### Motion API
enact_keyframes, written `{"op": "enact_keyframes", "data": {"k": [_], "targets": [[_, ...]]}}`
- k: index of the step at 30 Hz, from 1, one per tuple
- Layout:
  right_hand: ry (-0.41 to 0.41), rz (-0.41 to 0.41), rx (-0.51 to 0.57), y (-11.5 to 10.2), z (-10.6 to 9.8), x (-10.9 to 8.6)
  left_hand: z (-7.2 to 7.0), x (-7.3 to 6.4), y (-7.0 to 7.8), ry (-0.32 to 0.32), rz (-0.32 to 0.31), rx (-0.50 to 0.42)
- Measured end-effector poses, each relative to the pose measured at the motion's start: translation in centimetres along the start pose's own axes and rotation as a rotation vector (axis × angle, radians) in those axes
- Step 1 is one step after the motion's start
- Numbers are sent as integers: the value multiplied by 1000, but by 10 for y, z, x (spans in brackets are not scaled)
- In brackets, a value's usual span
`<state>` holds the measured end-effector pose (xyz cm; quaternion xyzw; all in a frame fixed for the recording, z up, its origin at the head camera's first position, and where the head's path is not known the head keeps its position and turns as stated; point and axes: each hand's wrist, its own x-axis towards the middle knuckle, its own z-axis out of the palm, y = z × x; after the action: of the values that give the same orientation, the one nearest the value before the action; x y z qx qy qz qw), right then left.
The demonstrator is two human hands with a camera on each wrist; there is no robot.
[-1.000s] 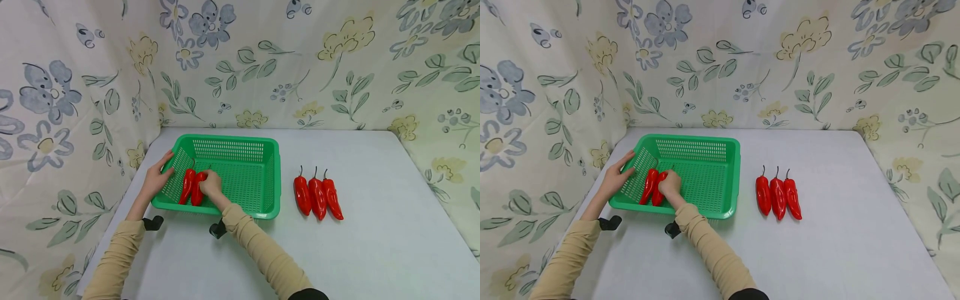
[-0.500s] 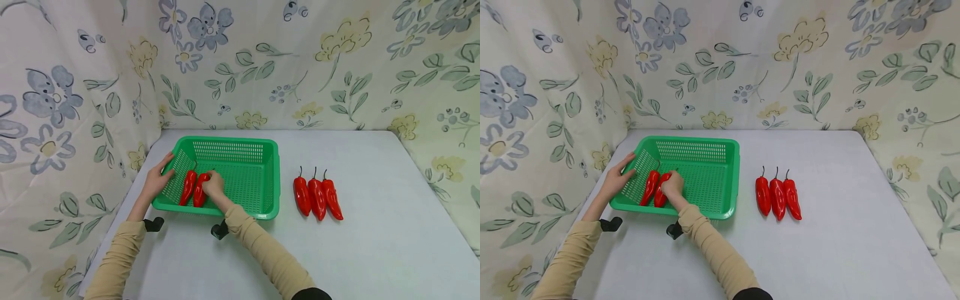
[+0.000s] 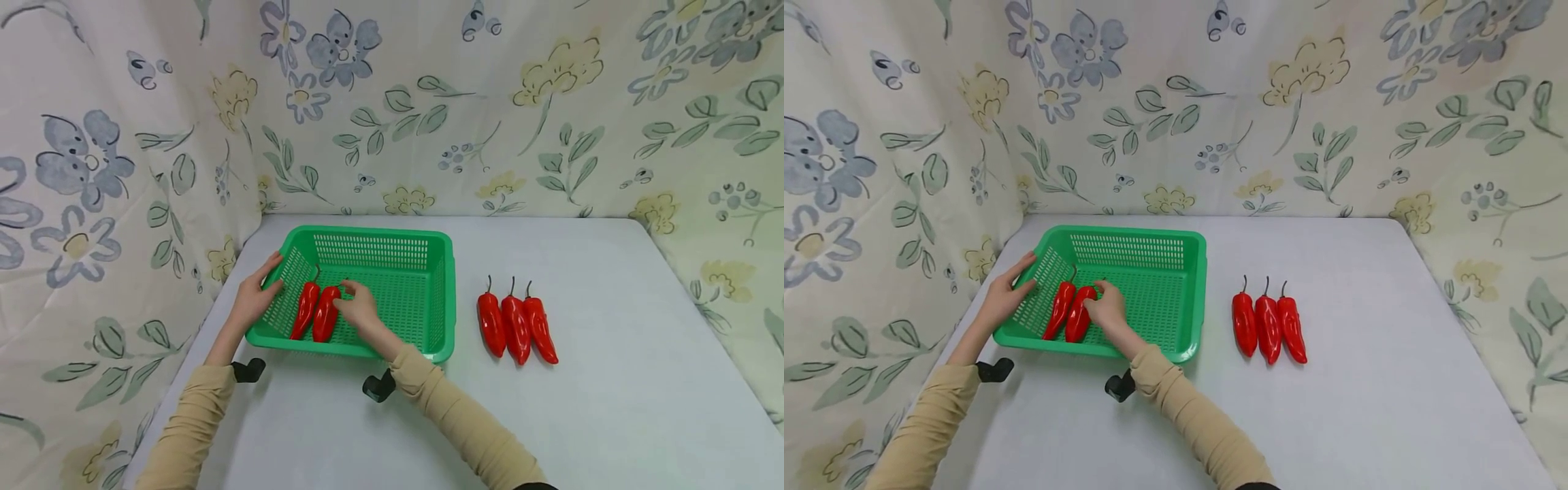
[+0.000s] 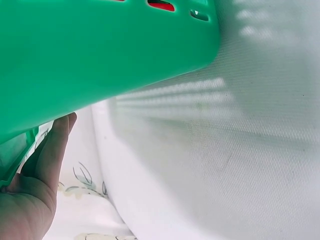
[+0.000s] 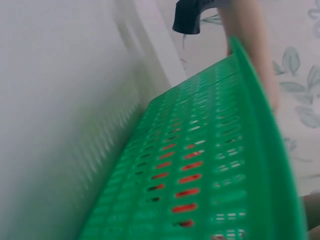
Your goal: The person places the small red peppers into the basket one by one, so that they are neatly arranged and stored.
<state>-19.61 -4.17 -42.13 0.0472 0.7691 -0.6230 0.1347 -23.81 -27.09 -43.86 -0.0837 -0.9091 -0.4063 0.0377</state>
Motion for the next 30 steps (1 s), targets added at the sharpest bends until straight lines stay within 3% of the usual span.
{"op": "enact_keyframes", "data": {"k": [11,30], "targets": [[-129,-87,71,-11,-39,-30,0,-1,2,-1,11,-11],[-166,-179,73,-23,-90,-61,-2,-2,-1,3,19,-9]]}}
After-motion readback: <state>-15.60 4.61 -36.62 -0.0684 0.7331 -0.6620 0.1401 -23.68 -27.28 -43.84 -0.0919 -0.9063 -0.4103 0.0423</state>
